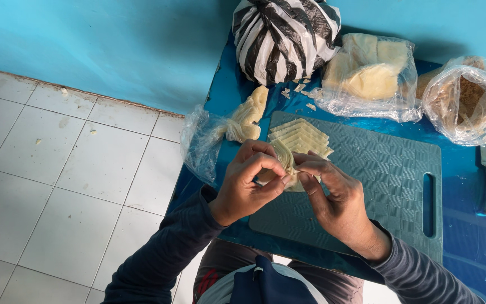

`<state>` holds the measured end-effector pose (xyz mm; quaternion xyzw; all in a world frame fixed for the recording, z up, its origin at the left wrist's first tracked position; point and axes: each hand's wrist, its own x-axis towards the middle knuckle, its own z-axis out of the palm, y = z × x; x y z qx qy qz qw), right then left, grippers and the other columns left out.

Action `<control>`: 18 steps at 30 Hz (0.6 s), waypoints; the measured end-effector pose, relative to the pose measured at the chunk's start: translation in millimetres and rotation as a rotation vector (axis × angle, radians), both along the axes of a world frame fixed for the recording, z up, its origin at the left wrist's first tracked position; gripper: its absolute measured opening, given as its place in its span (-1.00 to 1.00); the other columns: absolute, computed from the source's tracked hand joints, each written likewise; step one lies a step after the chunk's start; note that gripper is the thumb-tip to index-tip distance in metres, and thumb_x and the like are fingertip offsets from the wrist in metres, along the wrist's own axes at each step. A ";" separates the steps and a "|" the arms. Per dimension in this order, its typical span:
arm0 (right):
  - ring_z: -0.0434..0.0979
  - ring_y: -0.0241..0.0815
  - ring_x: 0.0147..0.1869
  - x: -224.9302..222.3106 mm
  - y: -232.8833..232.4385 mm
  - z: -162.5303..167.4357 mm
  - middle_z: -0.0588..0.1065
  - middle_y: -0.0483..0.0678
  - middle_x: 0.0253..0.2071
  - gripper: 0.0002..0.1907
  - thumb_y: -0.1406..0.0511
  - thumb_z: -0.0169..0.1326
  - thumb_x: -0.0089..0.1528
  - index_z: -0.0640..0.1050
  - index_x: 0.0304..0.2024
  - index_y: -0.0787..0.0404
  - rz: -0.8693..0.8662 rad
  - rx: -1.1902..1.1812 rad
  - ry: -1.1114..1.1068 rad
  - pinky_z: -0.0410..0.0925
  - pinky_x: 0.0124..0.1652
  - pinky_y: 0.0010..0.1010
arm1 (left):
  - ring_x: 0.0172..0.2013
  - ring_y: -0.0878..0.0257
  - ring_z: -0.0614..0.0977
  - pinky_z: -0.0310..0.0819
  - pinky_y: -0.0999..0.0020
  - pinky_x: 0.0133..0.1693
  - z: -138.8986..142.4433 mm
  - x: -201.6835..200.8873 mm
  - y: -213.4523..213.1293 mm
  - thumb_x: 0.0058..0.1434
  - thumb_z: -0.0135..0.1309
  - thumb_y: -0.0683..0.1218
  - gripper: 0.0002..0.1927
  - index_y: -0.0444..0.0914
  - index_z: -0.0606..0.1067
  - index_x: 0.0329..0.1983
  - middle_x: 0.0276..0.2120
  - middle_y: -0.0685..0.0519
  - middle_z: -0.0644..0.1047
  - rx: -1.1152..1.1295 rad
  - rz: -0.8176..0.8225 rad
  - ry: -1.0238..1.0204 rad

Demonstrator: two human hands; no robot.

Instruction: The person holds a large piece of peeled cassava and tears off thin outer layers by hand, placing each removed piece onto a cutting board. They work through several pieces one at a time, building up a pile of thin peeled sheets on the board while more unpeeled pieces wait in plastic bags on the table.

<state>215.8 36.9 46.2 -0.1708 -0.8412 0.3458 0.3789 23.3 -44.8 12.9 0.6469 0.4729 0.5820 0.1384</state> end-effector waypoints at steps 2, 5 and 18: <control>0.68 -0.12 0.12 1.0 0.6 -0.8 0.62 0.05 0.08 -0.89 0.42 0.07 0.36 0.53 -0.06 0.24 -0.032 -0.122 -0.037 0.50 0.11 -0.24 | 0.04 0.23 0.55 0.59 0.35 -0.01 0.5 -0.9 0.1 0.20 0.35 -0.21 -0.72 -0.17 0.48 -0.14 -0.03 0.05 0.41 -0.001 0.004 -0.016; 0.67 -0.18 0.07 0.9 1.5 -0.8 0.61 0.05 0.09 -0.90 0.42 0.07 0.36 0.54 -0.07 0.24 -0.002 -0.221 -0.008 0.56 -0.01 -0.37 | 0.05 0.24 0.56 0.61 0.34 0.00 0.3 -1.6 0.9 0.21 0.35 -0.20 -0.73 -0.17 0.48 -0.13 -0.02 0.05 0.41 -0.007 -0.015 -0.033; 0.64 -0.24 0.05 2.5 2.5 -5.8 0.60 0.05 0.11 -0.89 0.42 0.02 0.39 0.53 -0.04 0.28 0.009 -0.237 -0.019 0.53 -0.04 -0.41 | -0.03 0.30 0.58 0.67 0.40 -0.06 -2.5 -2.8 -0.9 0.28 0.28 -0.15 -0.79 -0.22 0.48 -0.11 0.00 0.01 0.37 -0.096 -0.068 -0.109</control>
